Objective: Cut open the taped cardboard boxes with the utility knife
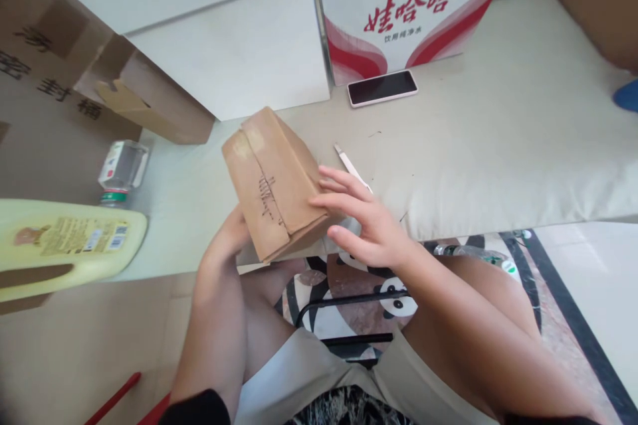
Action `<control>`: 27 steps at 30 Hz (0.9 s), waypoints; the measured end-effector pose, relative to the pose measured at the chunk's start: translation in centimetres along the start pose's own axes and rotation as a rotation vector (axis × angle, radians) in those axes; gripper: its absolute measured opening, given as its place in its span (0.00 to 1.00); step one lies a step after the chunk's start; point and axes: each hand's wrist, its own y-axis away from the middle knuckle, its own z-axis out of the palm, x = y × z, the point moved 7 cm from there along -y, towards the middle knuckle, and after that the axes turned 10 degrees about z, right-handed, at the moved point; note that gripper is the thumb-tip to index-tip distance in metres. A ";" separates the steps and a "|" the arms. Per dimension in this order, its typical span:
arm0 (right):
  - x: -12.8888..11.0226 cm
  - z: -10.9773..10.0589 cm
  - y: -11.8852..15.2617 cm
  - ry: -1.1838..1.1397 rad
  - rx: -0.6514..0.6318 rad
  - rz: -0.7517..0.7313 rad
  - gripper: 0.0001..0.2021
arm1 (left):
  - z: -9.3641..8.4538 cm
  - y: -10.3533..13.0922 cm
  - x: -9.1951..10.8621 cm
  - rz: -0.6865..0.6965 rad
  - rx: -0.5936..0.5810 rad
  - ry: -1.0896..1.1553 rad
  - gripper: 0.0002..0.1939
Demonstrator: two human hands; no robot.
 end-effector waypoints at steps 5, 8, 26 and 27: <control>0.6 0.7 0.1 0.008 -0.018 0.079 0.17 | -2.0 -0.3 2.9 0.273 0.272 0.004 0.33; 1.0 0.2 -0.2 -0.024 0.043 0.141 0.10 | 0.4 -0.1 4.6 0.392 0.068 -0.056 0.30; 8.7 -2.8 -0.8 0.723 0.146 0.754 0.05 | 2.6 1.3 6.0 0.643 0.020 -0.235 0.25; 8.4 -3.3 -0.9 0.672 0.182 0.786 0.05 | 2.9 1.5 6.2 0.669 0.012 -0.258 0.24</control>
